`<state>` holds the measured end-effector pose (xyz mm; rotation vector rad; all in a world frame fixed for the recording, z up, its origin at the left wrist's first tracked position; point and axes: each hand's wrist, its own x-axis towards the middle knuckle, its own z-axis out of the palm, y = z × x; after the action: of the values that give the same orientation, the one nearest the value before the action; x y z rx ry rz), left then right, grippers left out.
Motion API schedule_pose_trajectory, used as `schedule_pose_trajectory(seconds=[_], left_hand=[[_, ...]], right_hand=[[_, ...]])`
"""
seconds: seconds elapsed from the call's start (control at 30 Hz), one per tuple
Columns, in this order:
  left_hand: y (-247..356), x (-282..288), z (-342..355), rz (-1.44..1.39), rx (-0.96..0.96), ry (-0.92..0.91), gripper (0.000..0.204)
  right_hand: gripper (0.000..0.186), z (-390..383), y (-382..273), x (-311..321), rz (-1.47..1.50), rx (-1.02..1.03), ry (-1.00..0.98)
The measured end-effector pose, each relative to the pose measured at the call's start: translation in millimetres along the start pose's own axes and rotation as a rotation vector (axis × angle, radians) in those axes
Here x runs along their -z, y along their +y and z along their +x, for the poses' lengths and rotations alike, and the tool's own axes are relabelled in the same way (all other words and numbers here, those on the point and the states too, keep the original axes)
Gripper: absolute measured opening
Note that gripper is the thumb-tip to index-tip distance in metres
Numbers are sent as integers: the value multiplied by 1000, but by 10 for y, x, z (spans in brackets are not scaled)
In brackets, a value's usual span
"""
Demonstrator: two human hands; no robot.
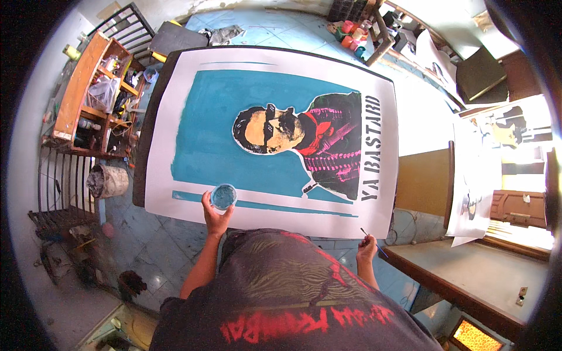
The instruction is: The person paints the background of a large poster with teal paint using a small brush. They repeatedly dip the brush into a container and apply paint around the central portrait and along the edges.
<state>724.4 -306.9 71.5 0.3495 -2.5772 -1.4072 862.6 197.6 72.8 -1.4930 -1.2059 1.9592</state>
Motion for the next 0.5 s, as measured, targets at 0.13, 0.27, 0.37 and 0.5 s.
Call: schedule_pose_trajectory(seconds=[0.13,0.27,0.37,0.5], left_hand=[[0,-44,37,-9,-48,28,90],[-73,-56,120,-5,-65,4,90],[-159,-77,173,4,-104,-20,91],[-165,-159,209,-4,-130,-45,93]], right_hand=[[11,64,-102,-64,-32,-1,-39],[11,-114,-233,-219,-66,23,1],[10,-255,-306,-240,-98,27,-126],[7,-425,-323,-316,-66,-5,-179]])
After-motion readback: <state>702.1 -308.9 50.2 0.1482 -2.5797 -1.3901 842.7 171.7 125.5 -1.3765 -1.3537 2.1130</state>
